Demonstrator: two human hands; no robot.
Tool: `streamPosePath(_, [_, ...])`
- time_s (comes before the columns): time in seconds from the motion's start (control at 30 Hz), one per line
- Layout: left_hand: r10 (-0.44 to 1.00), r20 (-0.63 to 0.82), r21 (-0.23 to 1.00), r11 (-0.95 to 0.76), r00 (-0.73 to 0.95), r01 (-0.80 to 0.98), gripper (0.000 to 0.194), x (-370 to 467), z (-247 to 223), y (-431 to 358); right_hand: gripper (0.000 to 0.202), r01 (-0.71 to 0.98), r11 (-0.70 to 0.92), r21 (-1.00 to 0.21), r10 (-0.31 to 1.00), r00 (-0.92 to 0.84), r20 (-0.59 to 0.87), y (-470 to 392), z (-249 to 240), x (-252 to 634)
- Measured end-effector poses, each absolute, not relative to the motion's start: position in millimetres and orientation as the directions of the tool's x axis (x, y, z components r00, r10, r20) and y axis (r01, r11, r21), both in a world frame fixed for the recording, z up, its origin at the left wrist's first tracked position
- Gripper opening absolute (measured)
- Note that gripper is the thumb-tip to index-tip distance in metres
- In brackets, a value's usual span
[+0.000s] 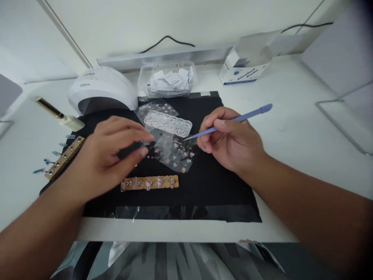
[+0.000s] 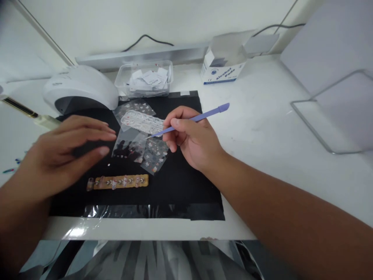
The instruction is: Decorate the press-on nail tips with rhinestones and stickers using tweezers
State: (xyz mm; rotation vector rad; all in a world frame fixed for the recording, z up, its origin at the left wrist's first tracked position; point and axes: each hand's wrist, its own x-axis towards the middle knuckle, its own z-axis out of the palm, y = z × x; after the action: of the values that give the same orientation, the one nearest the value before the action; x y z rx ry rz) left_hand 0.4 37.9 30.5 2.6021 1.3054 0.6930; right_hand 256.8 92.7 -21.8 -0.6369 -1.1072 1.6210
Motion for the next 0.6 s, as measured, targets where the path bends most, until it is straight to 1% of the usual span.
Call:
streamPosePath(0.07, [0.831,0.338,0.291,-0.538,0.441,0.791,0.019,-10,28,48,0.010,-0.448,-0.057,-0.892,0.935,-0.337,0.110,92,-22,256])
streamPosePath(0.13, [0.880,0.287,0.250,-0.450,0.378,0.857,0.023,-17,24,57,0.011,-0.450,-0.054,-0.891,0.936,-0.333,0.112,91,-21,256])
streamPosePath(0.2, [0.918,0.233,0.235,-0.374,0.322,0.897,0.029,-20,19,65,0.013,-0.440,-0.053,-0.896,0.941,-0.322,0.103,90,-21,255])
streamPosePath(0.27, [0.939,0.204,0.240,-0.321,0.276,0.916,0.030,-21,13,70,0.014,-0.421,-0.049,-0.906,0.947,-0.307,0.091,89,-20,255])
streamPosePath(0.4, [0.958,0.216,0.277,-0.243,0.186,0.930,0.030,-21,2,78,0.011,-0.367,-0.021,-0.930,0.962,-0.261,0.081,91,-21,254])
streamPosePath(0.5, [0.966,0.196,0.304,-0.223,0.169,0.926,0.033,-19,-2,79,0.008,-0.335,-0.003,-0.942,0.971,-0.225,0.077,93,-23,255])
streamPosePath(0.6, [0.974,0.161,0.295,-0.203,0.160,0.934,0.035,-15,-3,78,0.008,-0.321,0.003,-0.947,0.976,-0.204,0.072,94,-23,255])
